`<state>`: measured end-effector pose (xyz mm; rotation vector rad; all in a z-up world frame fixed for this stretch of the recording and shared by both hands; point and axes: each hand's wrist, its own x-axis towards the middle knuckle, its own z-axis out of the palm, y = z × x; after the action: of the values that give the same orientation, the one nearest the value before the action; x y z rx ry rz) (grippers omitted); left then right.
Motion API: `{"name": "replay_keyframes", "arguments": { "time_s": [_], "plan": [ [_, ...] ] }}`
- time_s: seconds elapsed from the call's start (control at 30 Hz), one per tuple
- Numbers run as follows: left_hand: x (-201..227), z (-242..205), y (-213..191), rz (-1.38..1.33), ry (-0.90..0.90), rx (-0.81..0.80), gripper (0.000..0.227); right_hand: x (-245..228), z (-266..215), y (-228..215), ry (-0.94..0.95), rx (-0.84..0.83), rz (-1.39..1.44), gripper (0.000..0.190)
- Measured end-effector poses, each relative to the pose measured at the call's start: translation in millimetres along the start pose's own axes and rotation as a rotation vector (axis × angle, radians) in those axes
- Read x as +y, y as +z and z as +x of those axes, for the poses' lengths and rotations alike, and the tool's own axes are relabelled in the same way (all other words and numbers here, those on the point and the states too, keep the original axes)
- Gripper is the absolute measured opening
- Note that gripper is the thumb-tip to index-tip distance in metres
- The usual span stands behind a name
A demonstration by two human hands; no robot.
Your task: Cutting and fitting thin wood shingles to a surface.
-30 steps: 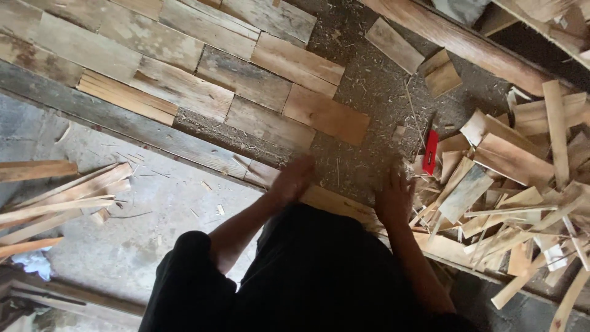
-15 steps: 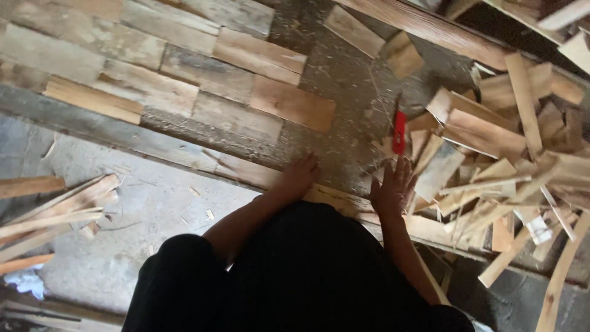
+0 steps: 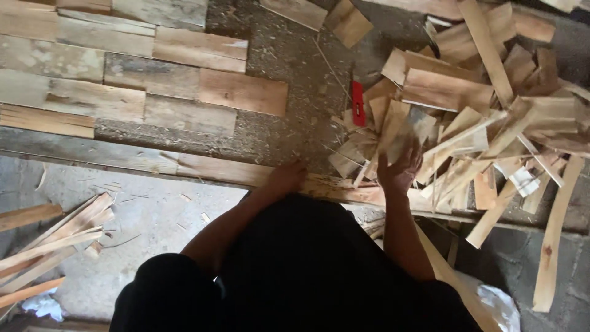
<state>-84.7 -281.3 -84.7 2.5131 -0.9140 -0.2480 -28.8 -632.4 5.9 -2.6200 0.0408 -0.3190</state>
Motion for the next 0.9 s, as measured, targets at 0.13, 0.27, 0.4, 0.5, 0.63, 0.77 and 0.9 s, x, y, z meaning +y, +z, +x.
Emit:
{"name": "replay_keyframes", "arguments": {
  "time_s": [0.13,0.27,0.4,0.5,0.63,0.77,0.9],
  "plan": [
    [12,1,-20,0.002,0.037,0.017,0.037,23,13,-2,0.086,0.013,-0.029,0.092],
    [21,3,-26,0.0,-0.129,-0.085,0.024,54,21,3,0.114,-0.017,-0.138,0.093],
    [29,2,-43,0.018,-0.064,0.076,0.028,62,35,2,0.136,-0.035,-0.154,0.093],
    [36,7,-51,-0.008,-0.069,0.009,0.031,44,53,-17,0.256,-0.091,-0.22,0.091],
    [44,14,-56,-0.058,-0.223,-0.087,0.031,59,79,-21,0.177,-0.043,-0.252,0.08],
    [47,17,-55,0.01,-0.242,-0.078,0.031,102,125,-1,0.011,-0.071,-0.328,0.08],
    [40,13,-42,0.047,-0.225,-0.063,0.024,85,179,-25,-0.159,-0.306,-0.422,0.104]
  ]
}}
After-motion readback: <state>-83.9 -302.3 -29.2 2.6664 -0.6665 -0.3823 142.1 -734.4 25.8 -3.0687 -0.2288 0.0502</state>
